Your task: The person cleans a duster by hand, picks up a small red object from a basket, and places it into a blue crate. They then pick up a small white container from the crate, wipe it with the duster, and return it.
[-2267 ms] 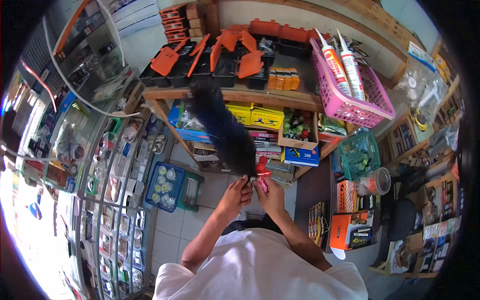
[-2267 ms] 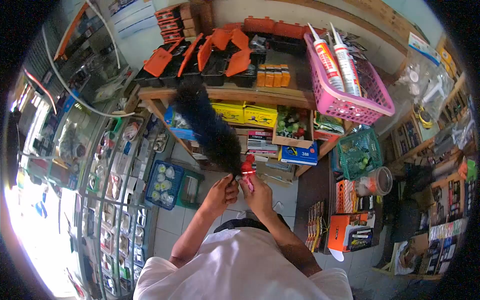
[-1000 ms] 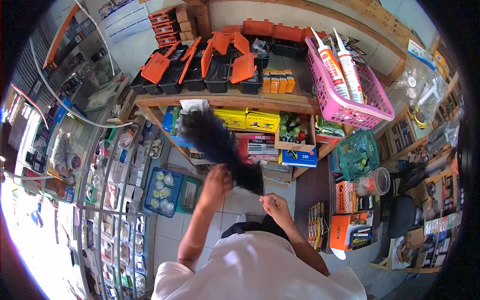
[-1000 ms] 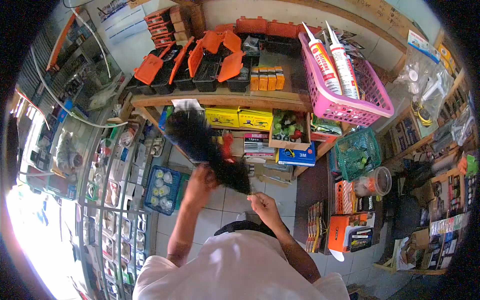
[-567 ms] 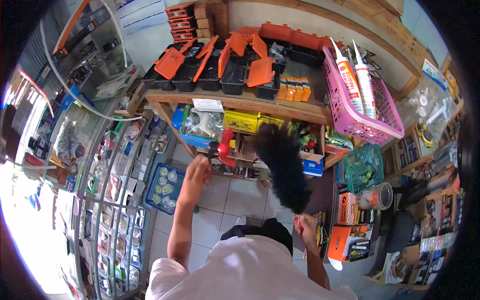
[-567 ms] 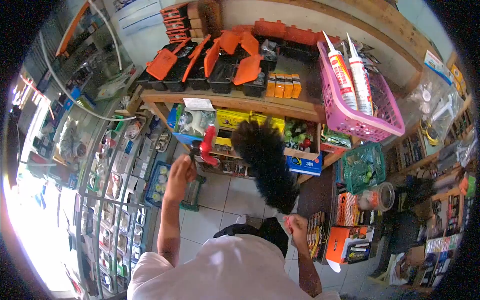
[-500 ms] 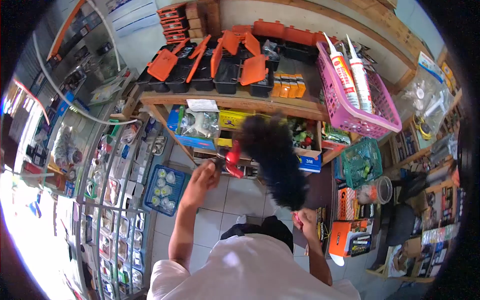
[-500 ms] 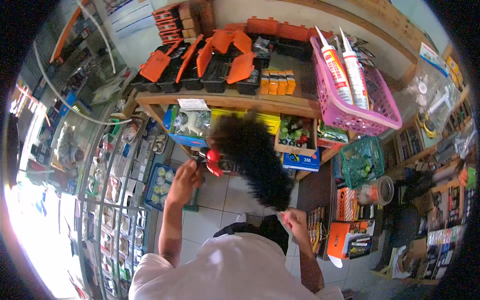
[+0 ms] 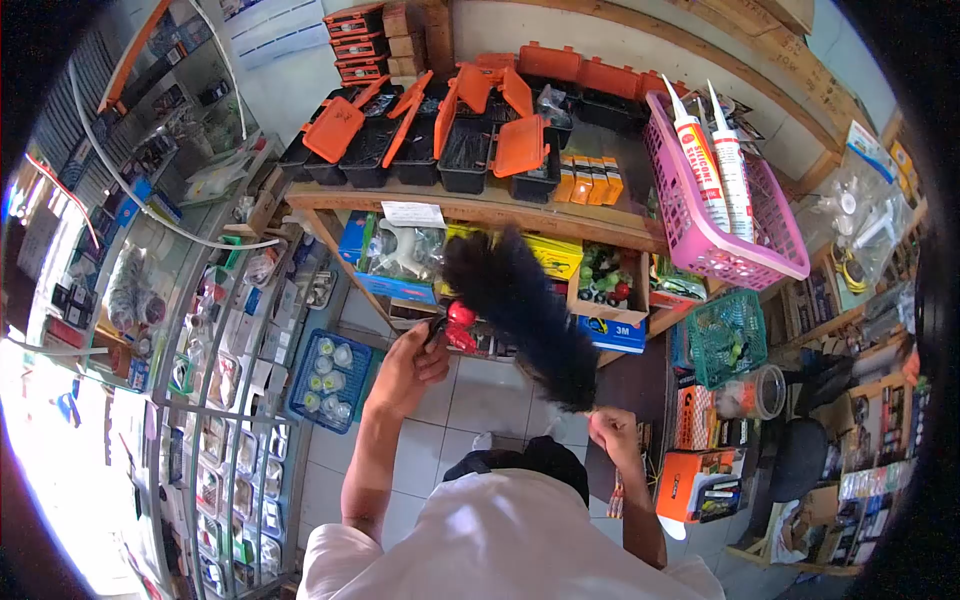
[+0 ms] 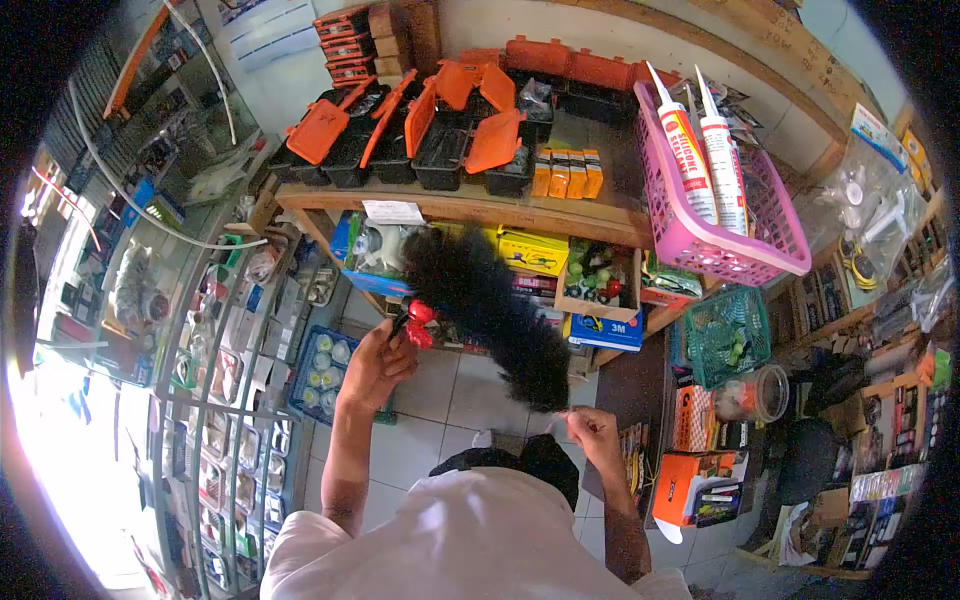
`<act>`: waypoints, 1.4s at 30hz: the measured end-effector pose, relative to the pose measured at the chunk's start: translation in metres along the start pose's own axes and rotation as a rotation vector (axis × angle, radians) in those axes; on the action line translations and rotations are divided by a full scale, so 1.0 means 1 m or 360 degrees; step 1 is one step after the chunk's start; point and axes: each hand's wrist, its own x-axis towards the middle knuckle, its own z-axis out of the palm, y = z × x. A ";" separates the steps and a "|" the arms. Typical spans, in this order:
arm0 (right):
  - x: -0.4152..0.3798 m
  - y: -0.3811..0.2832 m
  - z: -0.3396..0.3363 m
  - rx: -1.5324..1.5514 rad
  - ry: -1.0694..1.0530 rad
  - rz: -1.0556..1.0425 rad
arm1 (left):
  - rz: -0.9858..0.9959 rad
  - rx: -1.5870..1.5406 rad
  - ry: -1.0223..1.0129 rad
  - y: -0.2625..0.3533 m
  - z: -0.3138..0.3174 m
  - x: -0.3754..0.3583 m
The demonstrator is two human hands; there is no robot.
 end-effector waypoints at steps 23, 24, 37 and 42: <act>0.026 -0.003 -0.006 0.0225 -0.0650 0.0268 | 0.0131 0.0053 0.0155 0.019 -0.012 0.003; 0.026 -0.007 -0.005 0.0227 -0.0653 0.0269 | 0.0195 0.0161 0.0367 0.012 -0.006 0.005; 0.037 0.020 0.000 0.0278 -0.0765 0.0393 | -0.0048 -0.0212 0.0421 0.010 -0.030 0.001; 0.034 0.018 0.001 0.0118 -0.0385 0.0249 | 0.0198 0.0399 0.0399 -0.001 -0.024 0.000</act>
